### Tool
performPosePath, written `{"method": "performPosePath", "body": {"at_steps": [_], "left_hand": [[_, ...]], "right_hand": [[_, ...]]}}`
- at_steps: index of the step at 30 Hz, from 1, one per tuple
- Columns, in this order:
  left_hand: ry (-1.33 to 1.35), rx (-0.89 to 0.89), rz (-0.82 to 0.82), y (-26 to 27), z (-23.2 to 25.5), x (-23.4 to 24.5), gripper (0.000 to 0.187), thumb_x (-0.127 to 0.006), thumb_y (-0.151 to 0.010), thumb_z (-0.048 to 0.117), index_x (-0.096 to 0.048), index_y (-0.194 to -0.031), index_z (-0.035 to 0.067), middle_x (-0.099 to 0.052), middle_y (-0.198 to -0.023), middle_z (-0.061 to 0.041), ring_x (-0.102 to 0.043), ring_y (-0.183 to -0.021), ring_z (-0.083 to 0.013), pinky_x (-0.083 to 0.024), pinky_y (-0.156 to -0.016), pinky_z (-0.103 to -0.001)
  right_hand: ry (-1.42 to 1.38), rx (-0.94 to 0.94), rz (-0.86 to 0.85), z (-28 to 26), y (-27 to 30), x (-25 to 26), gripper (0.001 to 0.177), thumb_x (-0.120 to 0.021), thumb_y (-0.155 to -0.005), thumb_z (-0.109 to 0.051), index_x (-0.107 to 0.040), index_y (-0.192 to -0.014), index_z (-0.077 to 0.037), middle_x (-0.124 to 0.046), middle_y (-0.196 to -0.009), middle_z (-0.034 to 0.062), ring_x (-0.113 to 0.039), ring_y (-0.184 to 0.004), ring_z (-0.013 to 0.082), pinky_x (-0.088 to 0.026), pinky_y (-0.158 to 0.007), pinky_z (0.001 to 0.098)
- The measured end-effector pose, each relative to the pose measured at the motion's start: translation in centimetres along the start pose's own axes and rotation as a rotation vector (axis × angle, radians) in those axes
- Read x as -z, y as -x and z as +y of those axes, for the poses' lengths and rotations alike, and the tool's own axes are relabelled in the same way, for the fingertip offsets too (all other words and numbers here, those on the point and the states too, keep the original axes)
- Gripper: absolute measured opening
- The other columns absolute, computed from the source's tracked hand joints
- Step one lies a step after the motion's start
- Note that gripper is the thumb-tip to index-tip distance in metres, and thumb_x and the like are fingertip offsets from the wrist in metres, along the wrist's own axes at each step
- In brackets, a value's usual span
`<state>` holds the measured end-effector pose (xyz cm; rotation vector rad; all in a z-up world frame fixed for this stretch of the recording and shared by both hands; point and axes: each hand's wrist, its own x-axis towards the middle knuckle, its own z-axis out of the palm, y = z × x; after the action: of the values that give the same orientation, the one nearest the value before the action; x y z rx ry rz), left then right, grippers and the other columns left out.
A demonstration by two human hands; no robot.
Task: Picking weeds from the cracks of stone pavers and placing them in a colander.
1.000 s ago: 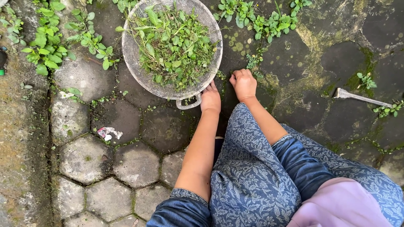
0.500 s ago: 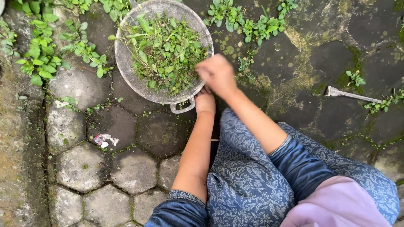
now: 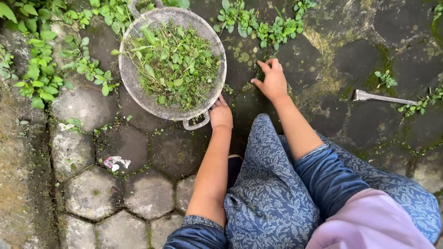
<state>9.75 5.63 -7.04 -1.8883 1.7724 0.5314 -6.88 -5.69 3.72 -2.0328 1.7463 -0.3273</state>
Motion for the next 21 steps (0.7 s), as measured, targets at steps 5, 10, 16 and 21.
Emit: {"method": "performPosePath", "body": {"at_steps": [5,10,16,21], "left_hand": [[-0.015,-0.015,-0.033,1.3,-0.5,2.2,0.104,-0.071,-0.089,0.030,-0.007,-0.158,-0.013,-0.028,-0.160,-0.036,-0.043,-0.141,-0.0453,-0.056,-0.097,-0.044],[-0.025,-0.016,-0.037,1.0,-0.4,1.6,0.108,-0.075,-0.088,0.032,-0.008,-0.160,-0.012,-0.028,-0.161,-0.036,-0.045,-0.140,-0.0445,-0.058,-0.094,-0.043],[-0.015,-0.031,-0.097,2.8,-1.1,5.4,0.129,-0.086,-0.075,0.046,-0.006,-0.159,-0.010,-0.025,-0.162,-0.034,-0.041,-0.143,-0.0438,-0.053,-0.101,-0.044],[-0.004,-0.025,-0.111,1.8,-0.7,2.9,0.136,-0.090,-0.071,0.050,-0.006,-0.161,-0.010,-0.025,-0.162,-0.032,-0.041,-0.143,-0.0427,-0.053,-0.102,-0.044]], "right_hand": [[-0.018,0.006,0.037,2.6,0.1,-2.0,0.049,-0.089,-0.077,-0.021,-0.075,-0.123,-0.013,-0.059,-0.115,0.0083,-0.057,-0.111,0.0312,-0.051,-0.094,0.0433],[-0.028,-0.032,0.079,5.9,0.0,-4.9,0.020,-0.082,-0.091,-0.019,-0.081,-0.110,-0.015,-0.063,-0.108,0.0044,-0.061,-0.108,0.0266,-0.054,-0.096,0.0395],[0.142,0.166,0.186,7.7,-0.9,-6.3,0.010,-0.072,-0.095,-0.011,-0.072,-0.102,-0.005,-0.063,-0.103,0.0134,-0.061,-0.103,0.0348,-0.053,-0.089,0.0426],[-0.148,-0.062,0.245,8.6,-2.3,-2.7,0.013,-0.070,-0.102,-0.013,-0.069,-0.108,-0.001,-0.064,-0.111,0.0163,-0.064,-0.098,0.0355,-0.054,-0.089,0.0429]]}}
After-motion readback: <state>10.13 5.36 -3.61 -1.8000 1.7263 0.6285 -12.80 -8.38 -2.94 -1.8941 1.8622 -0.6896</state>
